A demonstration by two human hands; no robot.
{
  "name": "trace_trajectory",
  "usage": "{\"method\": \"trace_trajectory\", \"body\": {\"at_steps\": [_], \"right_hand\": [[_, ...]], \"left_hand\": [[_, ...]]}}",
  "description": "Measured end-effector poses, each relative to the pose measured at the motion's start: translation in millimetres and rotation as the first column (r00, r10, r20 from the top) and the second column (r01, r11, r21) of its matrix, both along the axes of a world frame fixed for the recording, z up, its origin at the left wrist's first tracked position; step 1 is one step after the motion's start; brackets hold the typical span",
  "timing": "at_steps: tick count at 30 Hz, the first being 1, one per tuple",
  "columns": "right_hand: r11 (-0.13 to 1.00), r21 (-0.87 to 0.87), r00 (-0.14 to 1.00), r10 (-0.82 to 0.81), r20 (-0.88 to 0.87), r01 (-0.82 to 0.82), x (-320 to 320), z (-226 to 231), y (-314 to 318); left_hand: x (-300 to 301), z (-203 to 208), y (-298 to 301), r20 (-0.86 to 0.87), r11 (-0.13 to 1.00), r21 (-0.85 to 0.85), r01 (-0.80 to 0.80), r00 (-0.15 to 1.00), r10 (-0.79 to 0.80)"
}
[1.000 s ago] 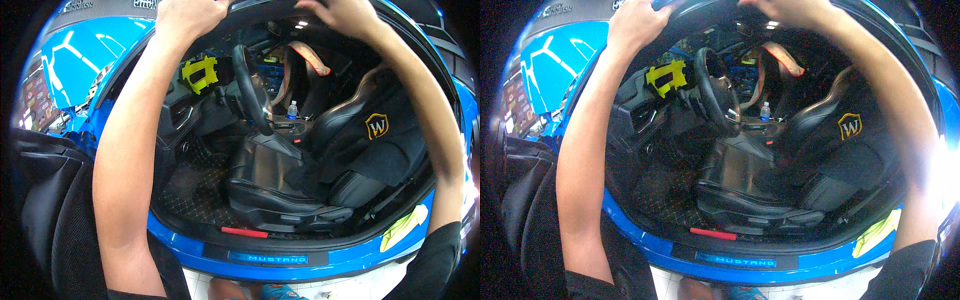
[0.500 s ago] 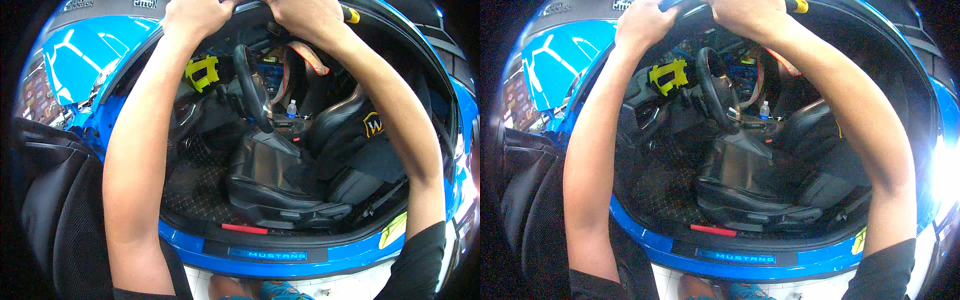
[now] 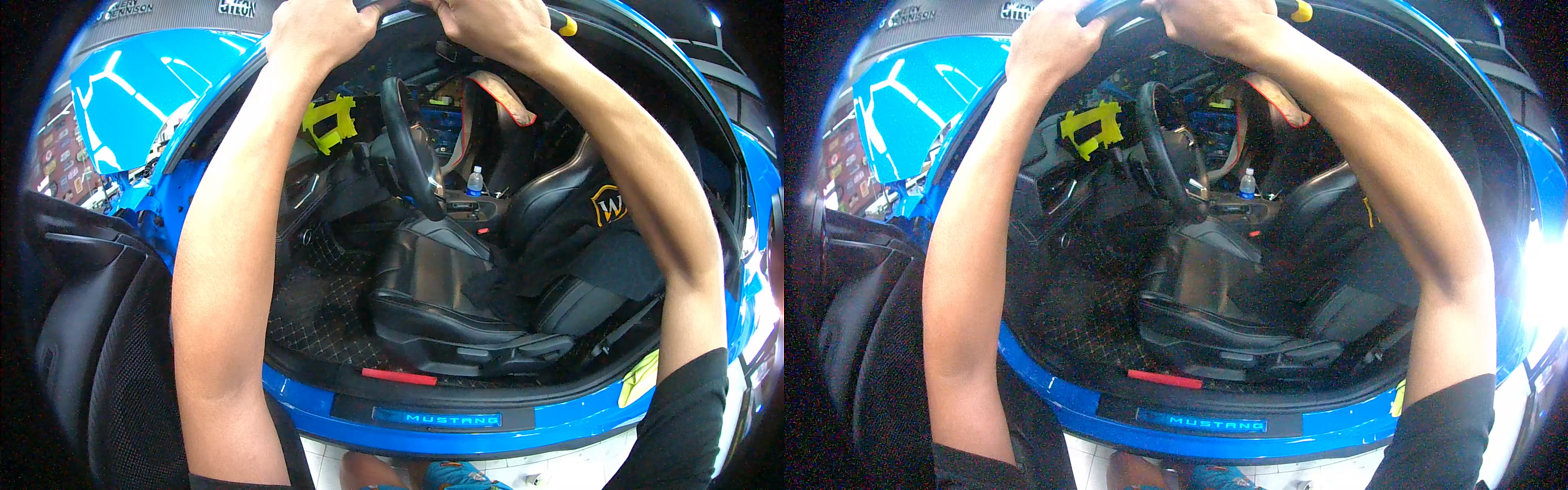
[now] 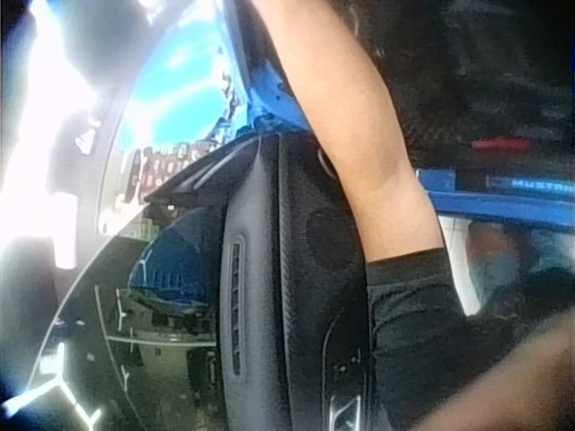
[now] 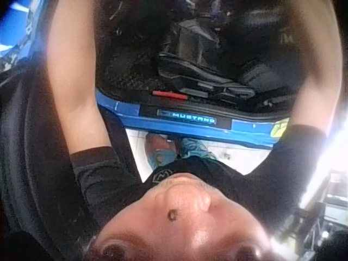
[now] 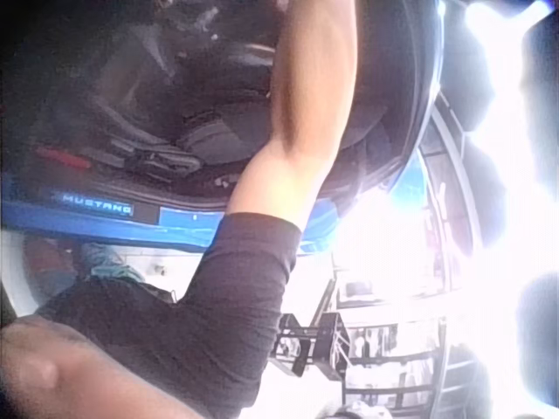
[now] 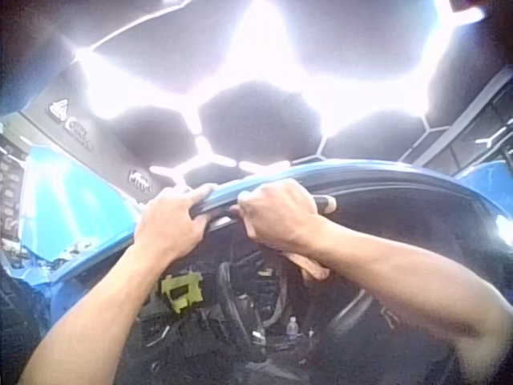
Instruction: The person uses a screwdriver to pry and fit a black rubber weatherstrip along the upper edge of a blue car's open door frame. They work their way along the perimeter, pressing the strip into place and adjusting it with the tool.
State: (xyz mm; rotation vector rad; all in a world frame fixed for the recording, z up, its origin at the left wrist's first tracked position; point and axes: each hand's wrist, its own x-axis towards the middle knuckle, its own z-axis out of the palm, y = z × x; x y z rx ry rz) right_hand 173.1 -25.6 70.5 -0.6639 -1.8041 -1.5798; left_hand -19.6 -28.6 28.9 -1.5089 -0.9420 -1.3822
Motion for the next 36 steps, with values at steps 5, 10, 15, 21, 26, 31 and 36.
{"method": "trace_trajectory", "body": {"at_steps": [5, 10, 15, 21, 26, 31, 36], "right_hand": [[1.0, -0.003, 1.0, 0.0, 0.025, 0.0, 0.8, 0.2, -9.5], [1.0, -0.027, 1.0, -0.009, 0.024, 0.009, 2.4, 5.7, -3.8], [0.999, -0.037, 0.998, 0.0, 0.058, 0.003, 7.1, 7.4, -7.9], [0.999, 0.016, 0.999, 0.043, -0.006, -0.043, -3.0, -0.7, 2.8], [0.976, -0.202, 0.964, 0.026, -0.265, -0.082, -11.3, -12.1, -9.8], [0.982, -0.171, 0.976, 0.039, -0.215, -0.077, -19.6, -13.9, -22.9], [0.937, -0.334, 0.936, -0.027, -0.35, -0.098, -23.2, -6.0, -20.3]], "left_hand": [[-4.6, 2.9, 10.0, -0.03, 0.999, 0.051, -0.015, 0.999, 0.016], [-2.1, 2.8, 7.9, -0.012, 1.0, 0.024, -0.013, 1.0, 0.013], [2.7, -0.2, 3.4, -0.002, 0.999, 0.039, -0.003, 1.0, 0.003], [-3.1, -2.0, 7.4, -0.006, 0.997, 0.074, -0.018, 1.0, 0.019], [4.9, -0.4, -5.2, -0.002, 1.0, -0.012, -0.026, 1.0, 0.026], [-13.6, -1.0, 4.6, -0.119, 0.997, 0.07, 0.013, 0.993, -0.005], [-4.0, -12.7, 20.2, -0.125, 0.985, 0.167, 0.05, 0.992, -0.029]]}}
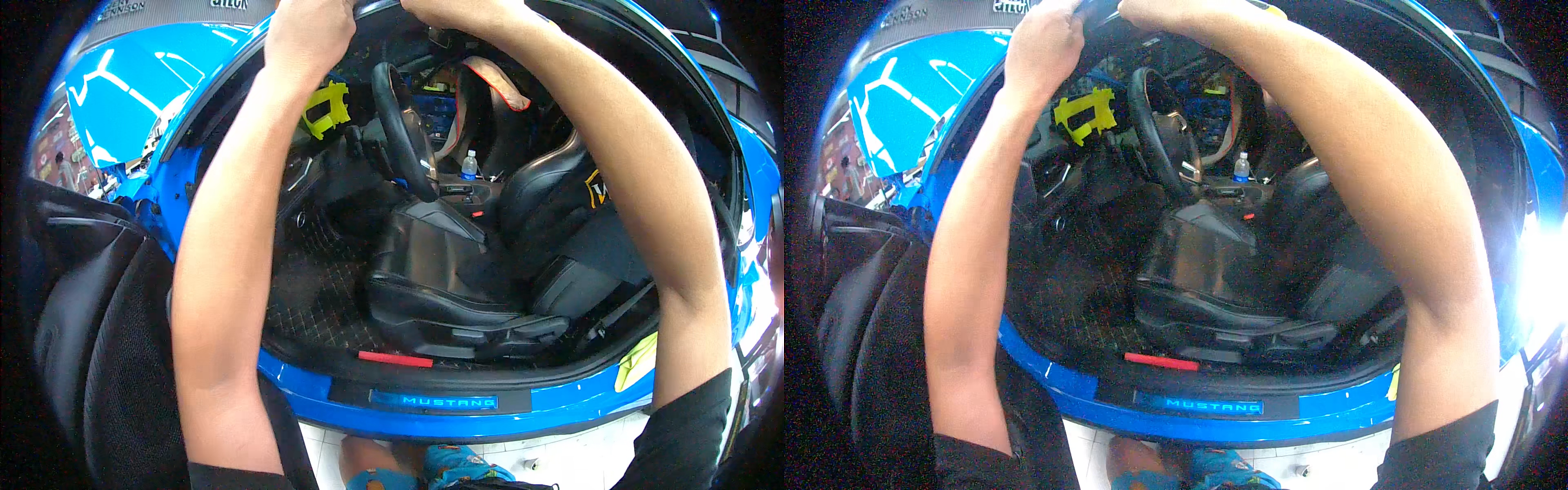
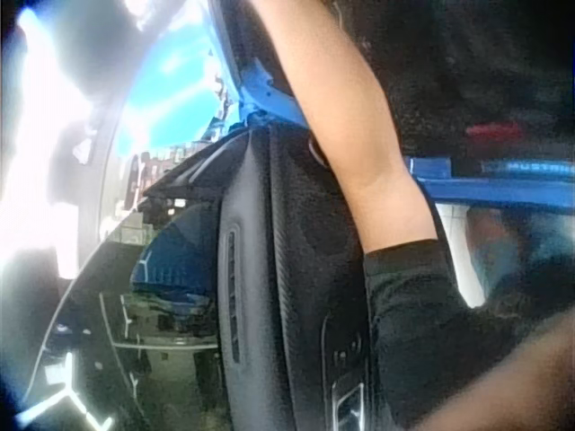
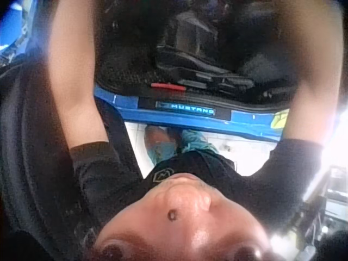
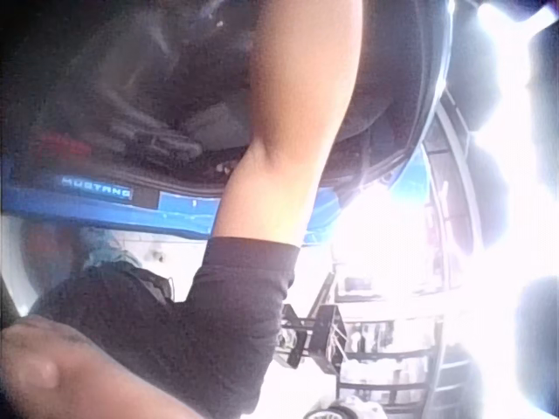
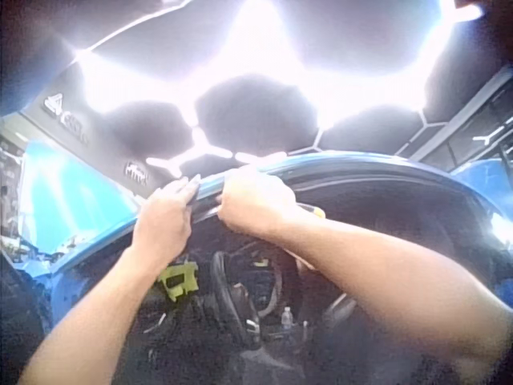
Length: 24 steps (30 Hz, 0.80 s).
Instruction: The person uses a screwdriver to pry and fit a black rubber weatherstrip along the upper edge of a blue car's open door frame. They work their way along the perimeter, pressing the strip into place and adjusting it with the tool.
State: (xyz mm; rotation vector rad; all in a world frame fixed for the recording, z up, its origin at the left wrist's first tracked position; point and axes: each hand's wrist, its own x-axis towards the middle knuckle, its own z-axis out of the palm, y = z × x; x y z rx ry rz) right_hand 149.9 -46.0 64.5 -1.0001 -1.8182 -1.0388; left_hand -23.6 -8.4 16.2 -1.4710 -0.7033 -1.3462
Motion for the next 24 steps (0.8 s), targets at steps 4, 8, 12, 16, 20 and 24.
{"method": "trace_trajectory", "body": {"at_steps": [4, 8, 12, 16, 20, 24], "right_hand": [[0.999, -0.015, 0.999, 0.044, 0.02, -0.044, 2.4, -3.7, 2.8], [0.997, 0.068, 0.992, 0.02, 0.121, -0.028, 9.8, 0.2, 6.2], [0.984, 0.176, 0.968, -0.005, 0.251, -0.041, 19.8, 7.2, 12.9], [0.967, 0.249, 0.943, -0.031, 0.331, -0.056, 24.5, 8.5, 16.8], [0.967, 0.25, 0.941, -0.033, 0.337, -0.056, 23.1, 8.8, 15.8], [0.898, 0.429, 0.94, -0.056, 0.336, -0.1, 20.9, 5.8, 22.8]], "left_hand": [[1.5, -2.0, 12.4, 0.052, 0.98, 0.147, -0.137, 0.99, 0.13], [-2.4, 2.0, 12.1, 0.018, 0.988, 0.137, -0.072, 0.997, 0.07], [-5.9, 7.9, 6.0, -0.049, 0.983, 0.179, -0.045, 0.997, 0.055], [-1.7, 2.5, -1.7, -0.024, 0.994, 0.102, -0.041, 0.999, 0.043], [2.9, -1.2, 10.2, 0.008, 0.933, 0.358, -0.027, 1.0, 0.026], [-4.6, 2.7, 2.2, -0.041, 0.984, 0.134, -0.119, 0.991, 0.125]]}}
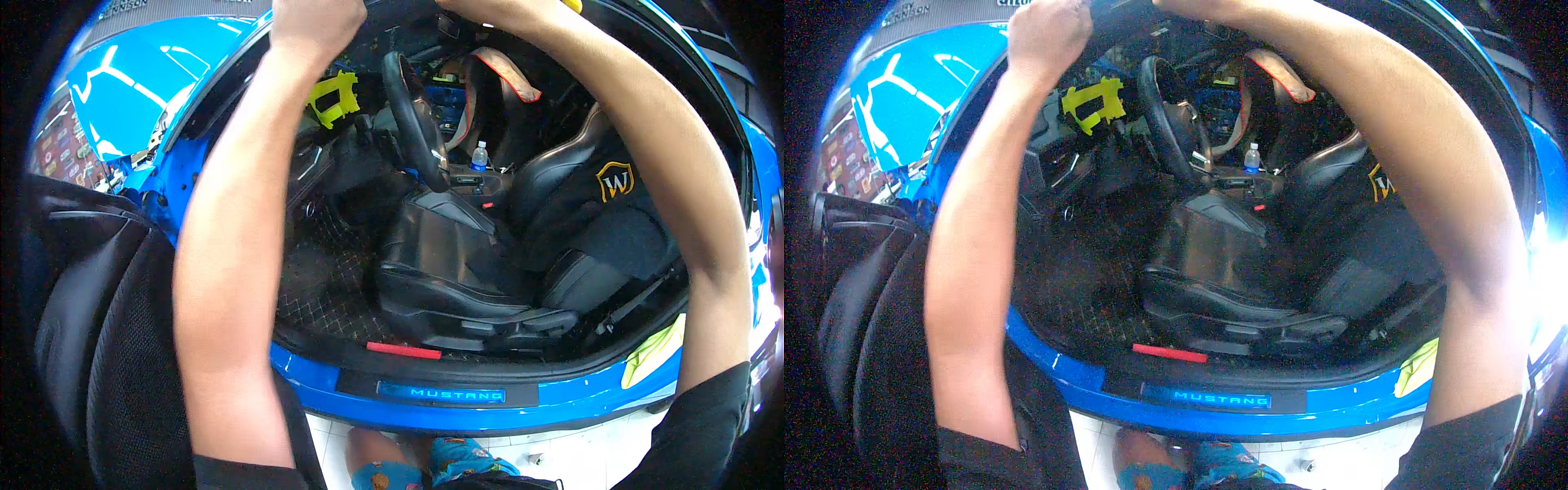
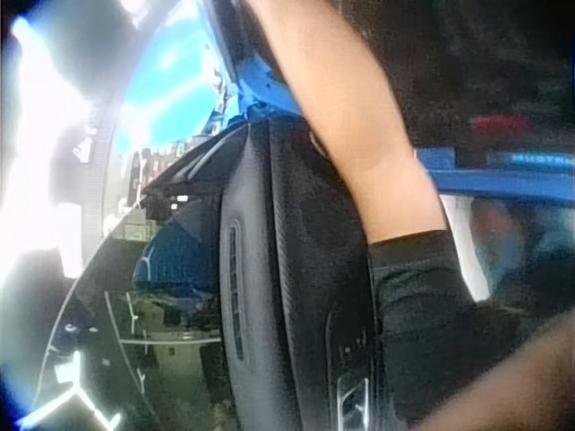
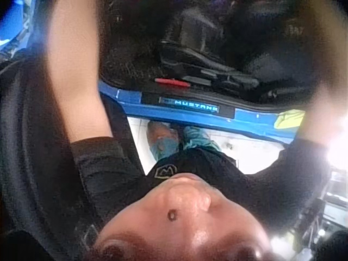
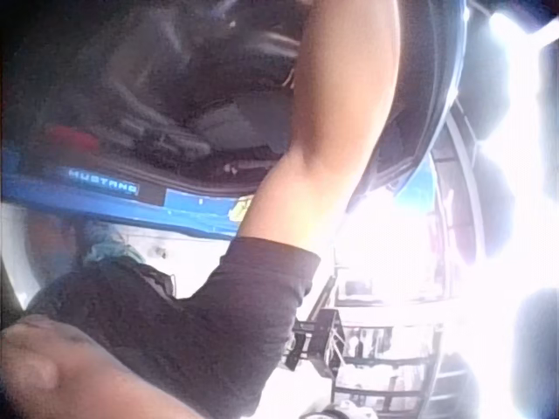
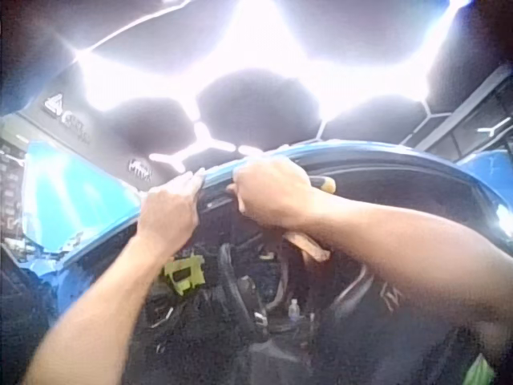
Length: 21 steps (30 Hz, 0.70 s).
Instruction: The person uses a screwdriver to pry and fit a black rubber weatherstrip along the upper edge of a blue car's open door frame. They work their way along the perimeter, pressing the strip into place and adjusting it with the tool.
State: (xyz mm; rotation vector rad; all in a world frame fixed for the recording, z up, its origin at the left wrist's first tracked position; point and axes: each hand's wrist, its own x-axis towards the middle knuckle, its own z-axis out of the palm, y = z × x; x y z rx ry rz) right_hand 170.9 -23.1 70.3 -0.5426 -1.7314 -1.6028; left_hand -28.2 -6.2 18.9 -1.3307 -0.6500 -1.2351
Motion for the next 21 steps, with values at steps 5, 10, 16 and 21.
{"method": "trace_trajectory", "body": {"at_steps": [5, 10, 16, 21], "right_hand": [[0.978, -0.192, 0.996, -0.084, -0.023, 0.078, 6.1, 2.8, -15.8], [0.986, -0.131, 0.994, -0.107, -0.038, 0.101, -7.2, -5.5, -13.4], [0.971, -0.182, 0.98, -0.176, -0.095, 0.157, 16.2, -20.0, -36.5], [0.586, -0.584, 0.776, 0.125, -0.619, -0.561, 84.5, -127.1, -79.1]], "left_hand": [[7.3, 4.3, 6.6, -0.018, 0.997, 0.024, 0.078, 0.997, -0.077], [3.8, -4.6, 7.9, 0.092, 0.992, 0.112, 0.052, 0.994, -0.063], [-3.8, 0.2, 17.0, 0.057, 0.999, 0.045, -0.029, 0.998, 0.026], [3.1, -6.4, 22.9, 0.095, 0.998, 0.068, -0.001, 0.995, -0.005]]}}
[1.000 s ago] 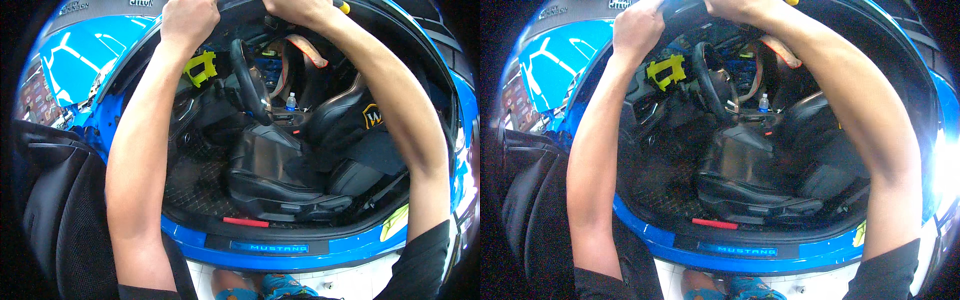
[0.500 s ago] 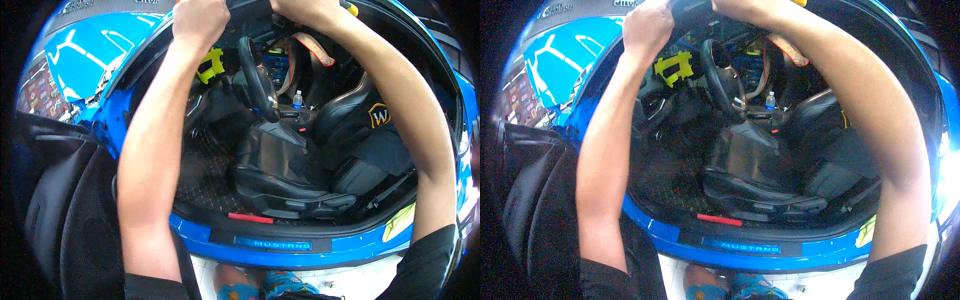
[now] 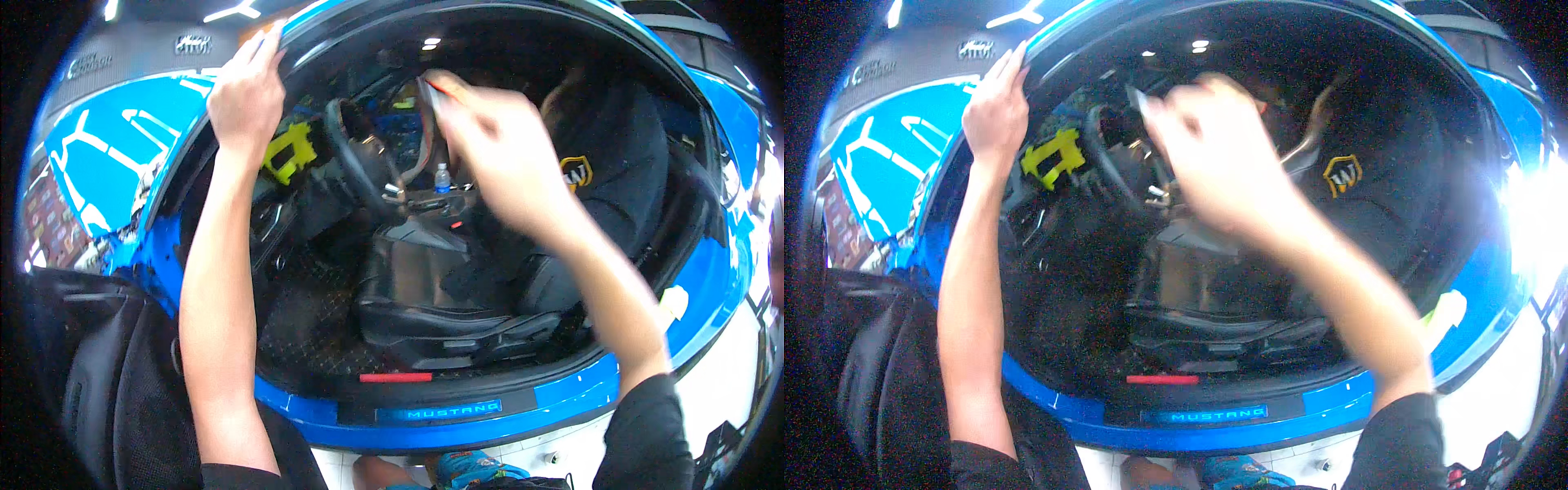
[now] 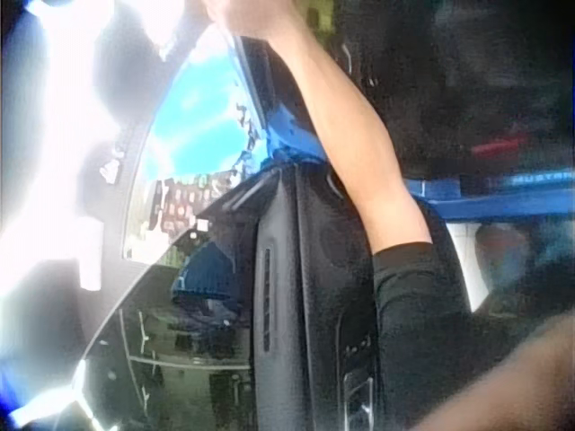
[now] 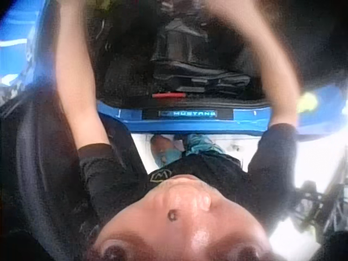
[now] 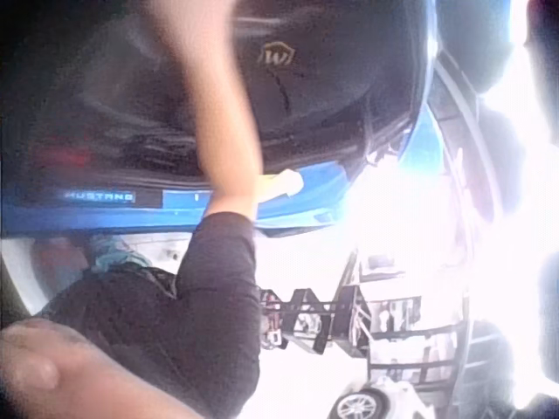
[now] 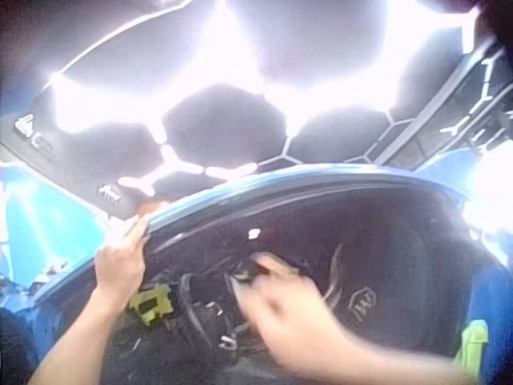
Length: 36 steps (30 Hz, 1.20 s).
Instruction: The person uses a screwdriver to pry and fit a black rubber weatherstrip along the upper edge of a blue car's open door frame. They work their way along the perimeter, pressing the strip into place and adjusting it with the tool.
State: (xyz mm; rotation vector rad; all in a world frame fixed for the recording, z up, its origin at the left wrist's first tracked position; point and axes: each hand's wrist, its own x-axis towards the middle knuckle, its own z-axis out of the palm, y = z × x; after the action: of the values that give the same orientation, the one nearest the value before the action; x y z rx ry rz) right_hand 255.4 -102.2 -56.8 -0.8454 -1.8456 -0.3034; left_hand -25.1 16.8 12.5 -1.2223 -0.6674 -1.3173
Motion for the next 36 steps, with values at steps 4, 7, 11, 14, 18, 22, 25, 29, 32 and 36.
{"method": "trace_trajectory", "body": {"at_steps": [4, 7, 11, 14, 18, 22, 25, 29, 32, 36], "right_hand": [[0.608, -0.688, 0.906, 0.139, -0.4, -0.397, 45.9, -183.5, -95.9], [0.364, -0.805, 0.81, -0.186, -0.556, -0.468, 80.1, -325.2, -169.7], [0.284, -0.429, 0.166, -0.636, -0.753, -0.857, 98.4, -427.9, -253.8], [0.263, -0.308, 0.017, -0.735, -0.678, -0.915, 102.0, -445.1, -276.2], [0.323, -0.155, -0.117, -0.684, -0.72, -0.934, 114.4, -463.6, -263.4], [0.294, 0.073, -0.257, -0.659, -0.706, -0.953, 111.0, -472.2, -238.4], [0.174, 0.104, -0.192, -0.64, -0.744, -0.979, 95.7, -507.3, -253.0], [0.024, 0.039, -0.042, -0.822, -0.568, -0.999, 98.9, -532.7, -299.2], [0.008, 0.011, -0.012, -0.857, -0.515, -1.0, 112.3, -542.9, -328.4], [-0.326, -0.196, 0.375, -0.695, -0.614, -0.925, 124.0, -548.4, -353.8]], "left_hand": [[-11.2, -3.8, 2.8, -0.023, 0.995, 0.021, -0.097, 0.995, 0.097], [5.9, 4.1, -10.6, -0.069, 0.993, -0.099, -0.065, 0.996, 0.058], [13.5, 21.2, -17.7, -0.009, 0.925, -0.38, -0.024, 1.0, 0.022], [-29.1, 28.4, 8.1, 0.02, 0.896, -0.443, -0.025, 0.999, 0.038], [-30.7, 32.9, 19.9, -0.011, 0.852, -0.523, -0.001, 1.0, -0.005], [-49.6, 34.6, 18.4, -0.094, 0.872, -0.478, -0.103, 0.993, 0.066], [-29.0, 48.0, 11.1, -0.055, 0.837, -0.546, -0.032, 0.998, 0.002], [-31.9, 46.3, 8.7, 0.035, 0.811, -0.584, 0.012, 0.999, 0.011], [-21.7, 39.4, -5.0, 0.062, 0.807, -0.591, 0.014, 0.998, 0.028], [-0.6, 30.4, -13.0, 0.126, 0.817, -0.576, 0.015, 0.99, 0.07]]}}
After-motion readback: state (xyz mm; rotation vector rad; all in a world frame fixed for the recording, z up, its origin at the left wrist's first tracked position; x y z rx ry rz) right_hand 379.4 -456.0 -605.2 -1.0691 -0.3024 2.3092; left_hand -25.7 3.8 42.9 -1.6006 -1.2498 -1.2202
